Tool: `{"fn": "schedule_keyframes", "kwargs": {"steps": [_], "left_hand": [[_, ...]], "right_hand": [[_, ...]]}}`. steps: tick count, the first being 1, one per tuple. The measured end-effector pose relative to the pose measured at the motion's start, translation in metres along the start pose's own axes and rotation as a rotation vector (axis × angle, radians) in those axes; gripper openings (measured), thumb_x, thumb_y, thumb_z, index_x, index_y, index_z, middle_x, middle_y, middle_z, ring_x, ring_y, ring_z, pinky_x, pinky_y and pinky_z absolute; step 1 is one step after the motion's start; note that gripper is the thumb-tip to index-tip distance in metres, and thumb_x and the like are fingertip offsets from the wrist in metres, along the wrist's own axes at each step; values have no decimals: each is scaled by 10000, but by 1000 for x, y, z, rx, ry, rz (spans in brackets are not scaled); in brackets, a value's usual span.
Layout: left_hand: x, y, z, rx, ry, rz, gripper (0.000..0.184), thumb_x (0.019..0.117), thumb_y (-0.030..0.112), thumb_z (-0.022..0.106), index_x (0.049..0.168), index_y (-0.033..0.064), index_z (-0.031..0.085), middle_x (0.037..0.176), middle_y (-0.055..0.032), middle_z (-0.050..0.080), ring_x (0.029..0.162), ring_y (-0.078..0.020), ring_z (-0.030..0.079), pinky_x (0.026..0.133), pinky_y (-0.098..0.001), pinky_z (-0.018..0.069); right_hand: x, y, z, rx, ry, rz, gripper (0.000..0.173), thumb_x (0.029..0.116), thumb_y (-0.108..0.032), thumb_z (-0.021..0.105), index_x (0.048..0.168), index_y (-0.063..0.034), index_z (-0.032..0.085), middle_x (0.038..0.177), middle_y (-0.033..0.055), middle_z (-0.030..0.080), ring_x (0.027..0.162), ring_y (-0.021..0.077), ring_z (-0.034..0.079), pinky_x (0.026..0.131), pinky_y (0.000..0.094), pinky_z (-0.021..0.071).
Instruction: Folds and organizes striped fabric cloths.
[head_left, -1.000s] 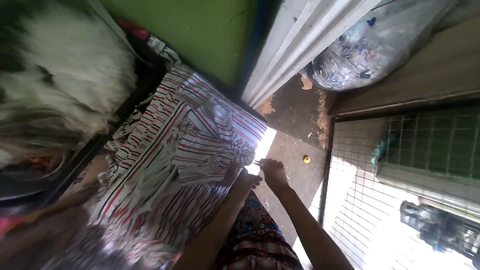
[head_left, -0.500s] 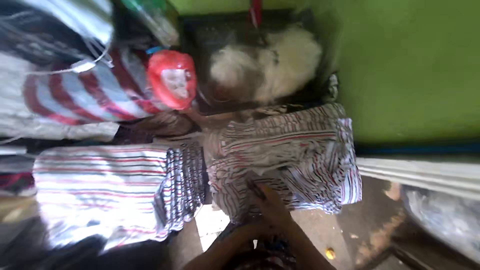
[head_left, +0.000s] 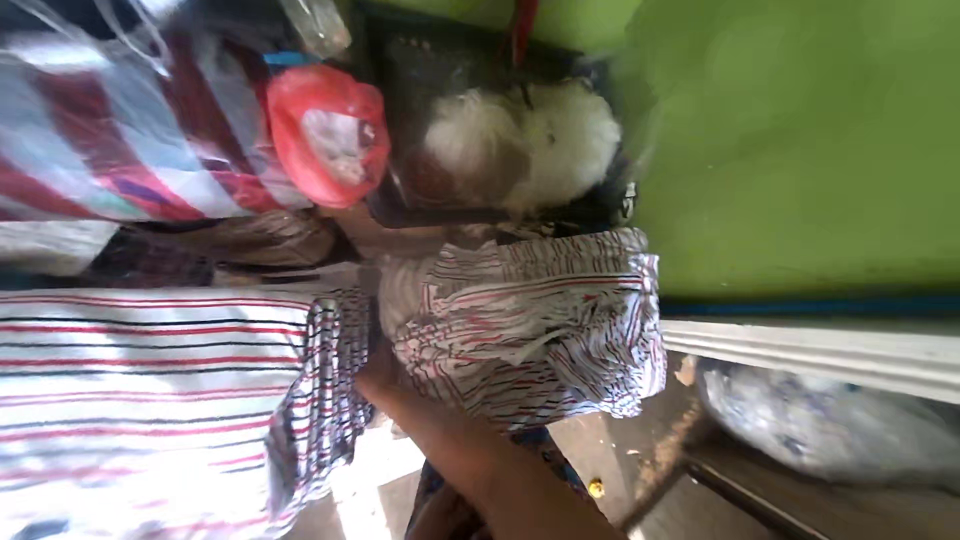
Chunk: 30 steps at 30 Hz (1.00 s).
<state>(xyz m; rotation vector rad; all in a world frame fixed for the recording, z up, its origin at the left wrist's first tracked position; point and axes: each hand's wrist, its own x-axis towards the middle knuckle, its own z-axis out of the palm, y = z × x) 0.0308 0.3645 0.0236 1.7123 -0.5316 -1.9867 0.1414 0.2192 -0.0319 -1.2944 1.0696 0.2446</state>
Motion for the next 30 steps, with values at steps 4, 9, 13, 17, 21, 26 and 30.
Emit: {"fn": "schedule_keyframes", "kwargs": {"steps": [4, 9, 13, 17, 21, 26, 30], "left_hand": [[22, -29, 2, -64, 11, 95, 313, 1000, 166, 620, 1239, -36, 642, 1111, -125, 704, 1008, -149, 668, 931, -348, 551], [0, 77, 0, 496, 10, 199, 308, 956, 143, 648, 1168, -77, 687, 1148, -231, 709, 1085, -326, 679, 1003, -505, 503], [39, 127, 3, 538, 71, 436, 257, 1004, 104, 571, 1137, -83, 686, 1057, -225, 706, 1001, -321, 689, 932, -498, 542], [78, 185, 20, 688, 187, 570, 284, 1046, 121, 526, 1197, -69, 674, 1141, -229, 693, 1054, -329, 685, 968, -468, 543], [117, 206, 36, 797, 213, 545, 305, 1051, 92, 496, 1264, -85, 623, 1245, -271, 641, 1135, -370, 654, 1004, -469, 528], [135, 211, 44, 828, 305, 416, 329, 1047, 89, 487, 1309, -87, 582, 1274, -283, 618, 1166, -394, 632, 1012, -502, 514], [144, 201, 46, 773, 381, 718, 253, 979, -9, 524, 1177, -134, 620, 1190, -290, 652, 1116, -396, 653, 980, -474, 535]], "right_hand": [[-38, -15, -19, -28, -61, -130, 689, 931, -15, 660, 1525, 112, 335, 1548, 317, 396, 1441, 384, 421, 1197, 460, 348], [-125, 16, -99, -29, 120, -756, 306, 957, 76, 544, 1243, 149, 625, 1246, 307, 646, 1182, 370, 647, 1060, 436, 508], [-164, 97, -175, -590, 834, -631, 335, 943, -135, 621, 1237, 6, 702, 1303, 235, 665, 1251, 420, 615, 1067, 573, 476], [-190, 142, -231, -742, 944, -331, 726, 780, -234, 828, 1412, 22, 579, 1464, 357, 492, 1365, 595, 438, 1092, 783, 283], [-175, 171, -249, -781, 834, -292, 841, 725, -157, 868, 1489, -61, 530, 1521, 334, 443, 1414, 552, 407, 1117, 783, 250], [-160, 172, -263, -763, 683, -310, 765, 804, -105, 807, 1511, -122, 516, 1539, 331, 420, 1421, 537, 407, 1127, 729, 300], [-153, 182, -277, -776, 817, -459, 623, 817, 68, 691, 1414, -89, 608, 1373, 287, 606, 1273, 508, 578, 1034, 667, 454]]}}
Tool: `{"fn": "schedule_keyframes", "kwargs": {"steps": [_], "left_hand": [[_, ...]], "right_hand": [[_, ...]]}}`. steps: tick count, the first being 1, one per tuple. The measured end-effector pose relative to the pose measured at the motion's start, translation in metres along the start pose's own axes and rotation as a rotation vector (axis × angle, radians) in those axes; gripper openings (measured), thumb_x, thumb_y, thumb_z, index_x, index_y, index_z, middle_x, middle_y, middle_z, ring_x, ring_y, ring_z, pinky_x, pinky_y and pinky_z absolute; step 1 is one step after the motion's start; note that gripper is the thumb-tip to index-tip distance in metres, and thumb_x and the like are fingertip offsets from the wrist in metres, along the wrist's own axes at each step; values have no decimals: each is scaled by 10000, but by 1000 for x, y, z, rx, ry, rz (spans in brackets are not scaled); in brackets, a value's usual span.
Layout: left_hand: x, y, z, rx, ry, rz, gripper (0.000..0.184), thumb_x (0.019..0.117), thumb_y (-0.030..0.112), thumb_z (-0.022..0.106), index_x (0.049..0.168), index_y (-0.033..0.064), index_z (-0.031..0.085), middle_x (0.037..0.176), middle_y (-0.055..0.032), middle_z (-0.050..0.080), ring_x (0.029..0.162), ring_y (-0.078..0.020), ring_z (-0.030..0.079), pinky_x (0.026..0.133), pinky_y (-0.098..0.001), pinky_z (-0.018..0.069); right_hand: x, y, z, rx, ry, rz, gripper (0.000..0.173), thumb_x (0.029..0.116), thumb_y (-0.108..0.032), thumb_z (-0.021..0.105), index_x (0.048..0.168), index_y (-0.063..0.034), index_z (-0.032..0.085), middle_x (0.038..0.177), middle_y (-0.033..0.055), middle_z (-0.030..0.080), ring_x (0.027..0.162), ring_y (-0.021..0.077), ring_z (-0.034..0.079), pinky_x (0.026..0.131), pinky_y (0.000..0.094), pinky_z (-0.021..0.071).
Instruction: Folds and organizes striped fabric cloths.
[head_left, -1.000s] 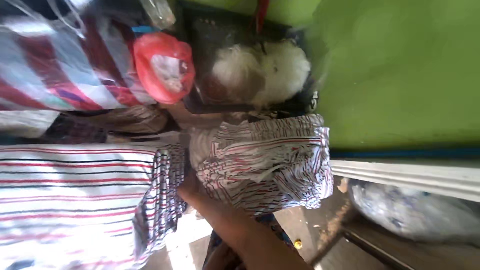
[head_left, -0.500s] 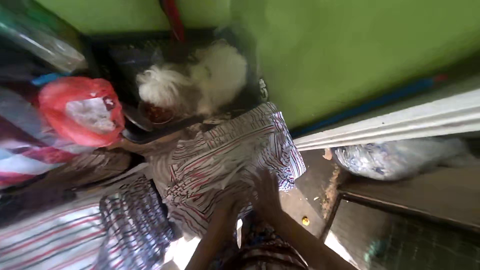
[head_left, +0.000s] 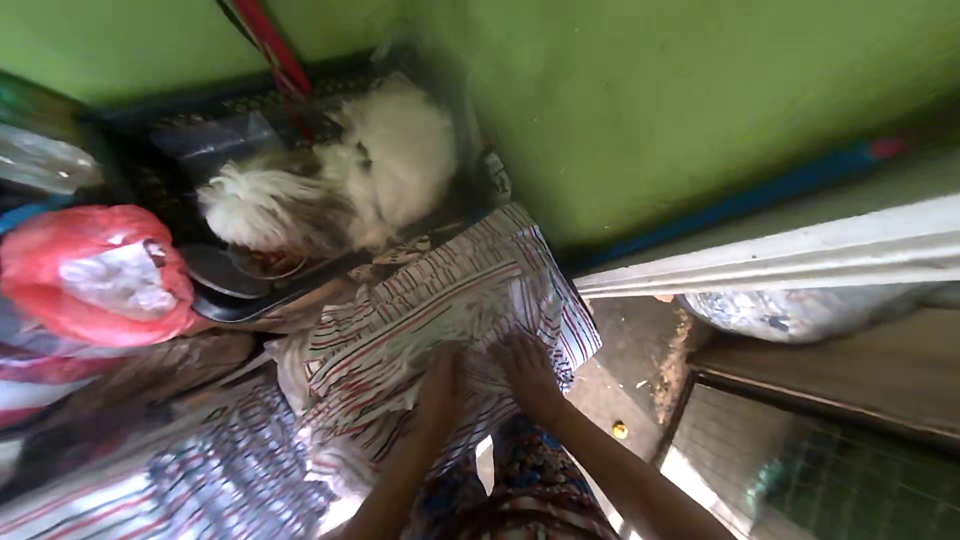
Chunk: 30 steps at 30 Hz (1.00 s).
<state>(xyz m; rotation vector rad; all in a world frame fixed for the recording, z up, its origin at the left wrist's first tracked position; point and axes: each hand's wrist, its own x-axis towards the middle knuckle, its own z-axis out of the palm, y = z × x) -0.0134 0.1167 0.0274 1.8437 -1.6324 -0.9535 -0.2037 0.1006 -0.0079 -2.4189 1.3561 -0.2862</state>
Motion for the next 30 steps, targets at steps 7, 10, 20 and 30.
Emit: {"fn": "schedule_keyframes", "kwargs": {"steps": [7, 10, 20, 30], "left_hand": [[42, -3, 6, 30, 23, 99, 572, 866, 73, 665, 1385, -116, 516, 1416, -330, 525, 1303, -470, 539, 1056, -565, 472], [74, -1, -6, 18, -183, -41, 696, 891, 119, 703, 1506, -50, 425, 1527, -306, 429, 1420, -478, 408, 1155, -599, 349], [138, 1, -20, 57, -594, -118, 628, 915, 191, 717, 1494, 73, 506, 1463, -249, 509, 1373, -434, 456, 1131, -614, 350], [144, 19, -23, 172, -700, -146, 848, 831, 207, 837, 1551, 61, 413, 1503, -290, 444, 1386, -477, 423, 1120, -637, 352]], "right_hand": [[7, 19, -24, 353, -63, 115, 723, 610, 47, 848, 1307, 45, 652, 1358, 307, 606, 1274, 528, 562, 1042, 665, 450], [1, 27, -20, 365, -34, 39, 701, 597, -3, 858, 1273, 32, 676, 1328, 304, 627, 1256, 527, 577, 1037, 650, 466], [2, 48, -34, 819, 54, 255, 541, 770, -2, 610, 1278, 182, 585, 1327, 318, 613, 1274, 355, 604, 1101, 435, 472], [4, 51, -38, 1062, 135, 443, 542, 844, -32, 593, 1316, 220, 509, 1309, 288, 615, 1200, 135, 621, 1053, 244, 473]]}}
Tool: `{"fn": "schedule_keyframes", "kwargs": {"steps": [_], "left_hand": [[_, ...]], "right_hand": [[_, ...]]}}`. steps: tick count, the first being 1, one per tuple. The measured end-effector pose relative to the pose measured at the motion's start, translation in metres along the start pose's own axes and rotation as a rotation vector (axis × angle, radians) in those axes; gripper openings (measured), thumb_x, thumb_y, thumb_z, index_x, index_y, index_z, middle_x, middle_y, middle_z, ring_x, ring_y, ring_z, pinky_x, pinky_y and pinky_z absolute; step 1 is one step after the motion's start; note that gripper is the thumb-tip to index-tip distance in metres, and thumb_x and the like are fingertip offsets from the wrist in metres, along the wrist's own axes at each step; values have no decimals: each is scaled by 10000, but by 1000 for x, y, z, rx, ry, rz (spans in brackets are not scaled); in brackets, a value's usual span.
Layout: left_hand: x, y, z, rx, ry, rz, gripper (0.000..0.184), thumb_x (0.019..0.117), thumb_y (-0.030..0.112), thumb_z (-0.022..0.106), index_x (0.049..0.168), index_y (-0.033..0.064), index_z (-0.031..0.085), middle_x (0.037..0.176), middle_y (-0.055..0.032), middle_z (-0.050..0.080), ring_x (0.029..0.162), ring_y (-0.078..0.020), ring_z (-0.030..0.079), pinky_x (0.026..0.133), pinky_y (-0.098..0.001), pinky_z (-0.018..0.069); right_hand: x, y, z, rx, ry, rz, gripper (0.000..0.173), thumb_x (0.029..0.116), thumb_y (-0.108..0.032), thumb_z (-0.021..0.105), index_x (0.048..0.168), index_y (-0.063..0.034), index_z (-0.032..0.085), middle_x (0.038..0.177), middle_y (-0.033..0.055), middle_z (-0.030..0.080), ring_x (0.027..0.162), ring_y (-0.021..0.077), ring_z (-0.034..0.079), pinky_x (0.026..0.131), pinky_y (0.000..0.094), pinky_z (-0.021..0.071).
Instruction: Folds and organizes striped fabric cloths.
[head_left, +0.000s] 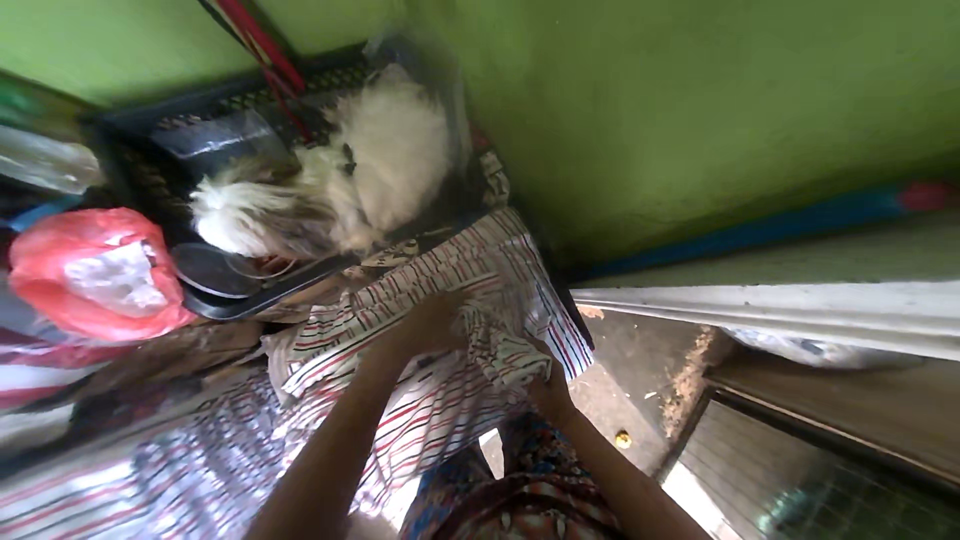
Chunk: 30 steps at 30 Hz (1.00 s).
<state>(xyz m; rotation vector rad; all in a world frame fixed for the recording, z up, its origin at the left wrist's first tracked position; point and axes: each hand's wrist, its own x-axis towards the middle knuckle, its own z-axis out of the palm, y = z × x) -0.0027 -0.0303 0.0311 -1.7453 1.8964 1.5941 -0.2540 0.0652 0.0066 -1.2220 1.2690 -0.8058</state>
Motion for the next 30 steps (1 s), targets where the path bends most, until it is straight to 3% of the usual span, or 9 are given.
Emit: {"fn": "schedule_keyframes", "kwargs": {"steps": [6, 10, 15, 17, 19, 21, 25, 28, 30], "left_hand": [[-5, 31, 21, 249, 61, -147, 881, 835, 113, 773, 1588, 55, 319, 1536, -317, 387, 1421, -527, 359, 1133, -702, 271], [4, 18, 18, 206, 130, -62, 699, 880, 105, 744, 1512, 45, 452, 1451, -299, 491, 1340, -504, 469, 1079, -667, 378], [8, -2, -1, 40, 98, 121, 431, 993, 53, 571, 1421, 0, 560, 1397, -258, 572, 1308, -441, 532, 1104, -610, 392], [10, -9, 0, 20, 114, 148, 451, 977, 98, 627, 1416, 10, 569, 1378, -258, 585, 1286, -439, 551, 1085, -617, 412], [6, -5, 5, 117, 108, 117, 658, 895, 254, 763, 1467, 41, 520, 1406, -270, 556, 1304, -457, 530, 1071, -645, 410], [1, 9, 12, 207, 69, 12, 830, 849, 294, 809, 1542, 60, 417, 1473, -284, 485, 1362, -478, 460, 1093, -671, 354], [2, 23, 12, 180, 132, -40, 592, 924, 124, 700, 1473, 25, 501, 1405, -281, 551, 1323, -473, 507, 1087, -650, 379], [8, 27, 1, 179, 50, -29, 559, 955, 171, 681, 1455, -3, 504, 1392, -274, 564, 1318, -469, 509, 1103, -643, 355], [10, 28, 0, 232, 21, -36, 655, 883, 181, 763, 1457, 2, 503, 1388, -275, 561, 1312, -468, 510, 1092, -644, 369]], "right_hand": [[-3, -19, 0, 54, 28, 160, 551, 860, 53, 544, 1381, 203, 444, 1327, 272, 589, 1188, 108, 603, 1028, 225, 475], [-7, -27, 1, 69, 58, 217, 516, 900, 28, 542, 1379, 193, 448, 1295, 257, 602, 1157, 84, 607, 1017, 208, 474], [-12, -23, 0, 108, 59, 209, 476, 894, 4, 567, 1330, 180, 495, 1214, 187, 649, 1084, 28, 628, 977, 197, 506], [-13, -30, -2, 131, 93, 273, 471, 906, 14, 543, 1339, 183, 465, 1193, 168, 640, 1055, 7, 622, 948, 178, 510], [-12, -34, -2, 136, 126, 335, 456, 913, 21, 528, 1335, 180, 456, 1158, 156, 637, 1012, 1, 622, 910, 176, 518], [-10, -32, -3, 121, 137, 351, 462, 911, 22, 514, 1336, 189, 449, 1160, 168, 634, 1013, 4, 621, 905, 171, 515], [-10, -31, -1, 137, 212, 387, 475, 915, 19, 498, 1354, 184, 424, 1165, 178, 610, 1000, 9, 612, 877, 167, 511], [-19, -27, -4, -56, 107, 185, 585, 878, -29, 581, 1375, 234, 420, 1298, 298, 596, 1189, 143, 608, 1033, 239, 470], [-21, -7, -1, -366, 5, -213, 494, 825, -133, 659, 1188, 199, 618, 1195, 318, 664, 1157, 321, 661, 1027, 393, 511]]}}
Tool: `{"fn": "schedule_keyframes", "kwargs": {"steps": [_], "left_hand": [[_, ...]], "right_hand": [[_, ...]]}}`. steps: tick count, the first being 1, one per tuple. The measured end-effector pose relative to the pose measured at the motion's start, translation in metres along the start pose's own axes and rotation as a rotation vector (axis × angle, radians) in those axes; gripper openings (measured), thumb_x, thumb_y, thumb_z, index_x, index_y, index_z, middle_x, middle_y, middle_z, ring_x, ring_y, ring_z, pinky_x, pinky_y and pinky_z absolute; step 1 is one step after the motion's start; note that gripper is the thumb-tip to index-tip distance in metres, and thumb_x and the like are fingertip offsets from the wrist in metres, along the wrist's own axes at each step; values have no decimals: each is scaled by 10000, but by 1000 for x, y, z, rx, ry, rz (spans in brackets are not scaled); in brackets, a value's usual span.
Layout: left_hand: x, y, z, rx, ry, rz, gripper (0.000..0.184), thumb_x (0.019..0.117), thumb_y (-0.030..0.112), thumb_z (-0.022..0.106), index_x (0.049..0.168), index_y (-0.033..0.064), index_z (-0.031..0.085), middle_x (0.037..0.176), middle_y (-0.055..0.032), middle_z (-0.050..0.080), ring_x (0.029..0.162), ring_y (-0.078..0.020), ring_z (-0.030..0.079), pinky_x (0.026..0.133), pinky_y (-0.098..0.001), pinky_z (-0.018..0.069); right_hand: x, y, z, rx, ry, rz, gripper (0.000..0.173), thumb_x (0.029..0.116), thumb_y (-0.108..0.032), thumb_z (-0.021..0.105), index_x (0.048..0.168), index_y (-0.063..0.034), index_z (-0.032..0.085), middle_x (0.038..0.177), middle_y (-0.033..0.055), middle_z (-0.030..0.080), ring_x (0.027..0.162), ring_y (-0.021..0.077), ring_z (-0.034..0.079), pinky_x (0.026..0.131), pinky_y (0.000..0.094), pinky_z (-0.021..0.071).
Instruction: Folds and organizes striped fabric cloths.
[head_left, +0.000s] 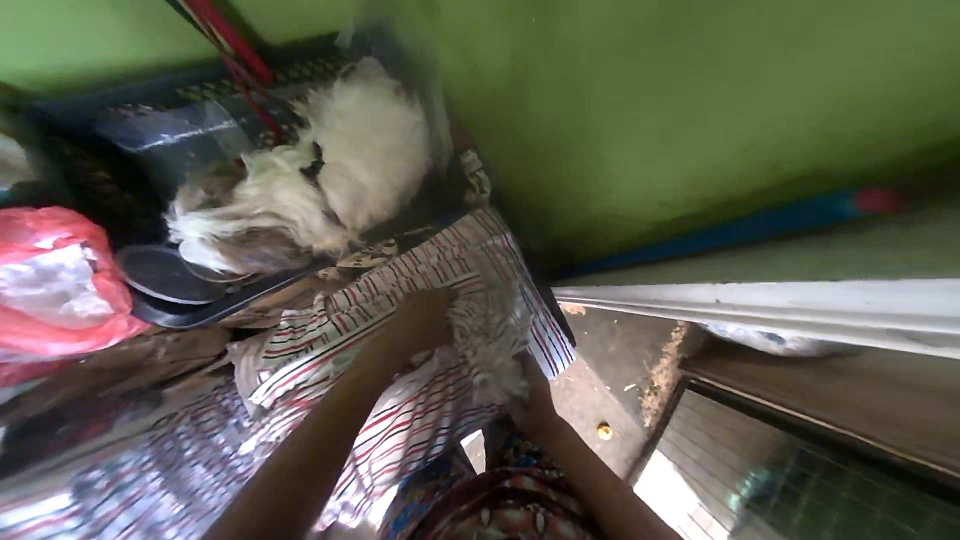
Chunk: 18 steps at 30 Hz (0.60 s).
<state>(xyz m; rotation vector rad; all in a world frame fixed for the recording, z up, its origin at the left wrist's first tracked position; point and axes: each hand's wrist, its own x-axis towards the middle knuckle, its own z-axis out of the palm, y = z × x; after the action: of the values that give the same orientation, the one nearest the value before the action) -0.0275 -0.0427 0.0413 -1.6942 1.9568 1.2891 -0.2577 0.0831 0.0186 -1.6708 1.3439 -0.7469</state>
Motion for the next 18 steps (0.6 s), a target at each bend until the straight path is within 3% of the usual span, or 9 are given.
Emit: {"fn": "schedule_keyframes", "kwargs": {"steps": [1, 3, 5, 7, 8, 10, 12, 15, 18], "left_hand": [[0, 0, 1, 31, -10, -10, 678, 861, 160, 779, 1460, 4, 501, 1396, -277, 553, 1315, -468, 506, 1090, -641, 371], [2, -2, 3, 78, -19, -26, 625, 885, 114, 736, 1453, -17, 511, 1419, -289, 528, 1335, -472, 487, 1102, -626, 369], [2, -5, 6, 77, -1, -29, 549, 908, 72, 686, 1430, -17, 542, 1422, -293, 523, 1333, -471, 488, 1101, -622, 373], [-2, -8, 9, 55, 39, -3, 495, 920, 45, 654, 1401, -28, 566, 1395, -289, 554, 1314, -474, 509, 1087, -633, 380], [-3, -9, 9, 40, 49, 6, 480, 931, 44, 638, 1399, -31, 565, 1381, -284, 569, 1308, -476, 515, 1082, -642, 377], [-6, -13, 12, 3, 60, 23, 472, 944, 40, 619, 1408, -26, 560, 1357, -280, 592, 1298, -480, 523, 1084, -650, 371], [-5, -22, 18, -38, 88, 71, 470, 946, 11, 604, 1413, -19, 563, 1339, -287, 603, 1276, -495, 533, 1078, -654, 374], [2, -38, 25, -86, 121, 128, 458, 971, -3, 563, 1428, 2, 556, 1382, -270, 584, 1282, -498, 528, 1071, -668, 376], [4, -38, 26, -115, 122, 129, 432, 988, 3, 554, 1420, -5, 559, 1396, -253, 582, 1296, -476, 527, 1085, -650, 374]], "right_hand": [[0, 6, 6, -138, -32, -209, 378, 804, -138, 688, 1111, 80, 716, 1158, 281, 696, 1136, 386, 671, 1013, 474, 526], [2, 4, 18, -344, -239, -421, 421, 807, -98, 731, 1227, -106, 741, 1298, 227, 674, 1262, 455, 603, 1068, 609, 464], [7, -6, 30, -350, -552, -357, 615, 834, -51, 750, 1426, -149, 618, 1496, 233, 526, 1439, 470, 416, 1164, 686, 297], [13, -8, 32, -292, -677, -281, 582, 914, -148, 709, 1478, -156, 568, 1549, 217, 473, 1495, 437, 340, 1213, 678, 191], [16, -10, 26, -270, -619, -246, 496, 947, -194, 676, 1433, -120, 609, 1509, 203, 526, 1468, 420, 397, 1207, 650, 238], [23, -11, 8, -250, -302, -129, 326, 948, -110, 623, 1242, -3, 718, 1324, 214, 669, 1301, 412, 589, 1117, 579, 428], [44, -8, -15, -218, -105, 153, 307, 985, -37, 540, 1224, 100, 675, 1278, 279, 659, 1235, 421, 619, 1087, 512, 471], [82, 12, -35, -155, -197, 441, 440, 1026, -113, 548, 1435, 45, 515, 1388, 258, 587, 1185, 339, 645, 1016, 441, 522], [93, 22, -38, -84, -400, 483, 573, 1013, -171, 618, 1517, 24, 428, 1423, 265, 554, 1206, 328, 624, 1037, 445, 502]]}}
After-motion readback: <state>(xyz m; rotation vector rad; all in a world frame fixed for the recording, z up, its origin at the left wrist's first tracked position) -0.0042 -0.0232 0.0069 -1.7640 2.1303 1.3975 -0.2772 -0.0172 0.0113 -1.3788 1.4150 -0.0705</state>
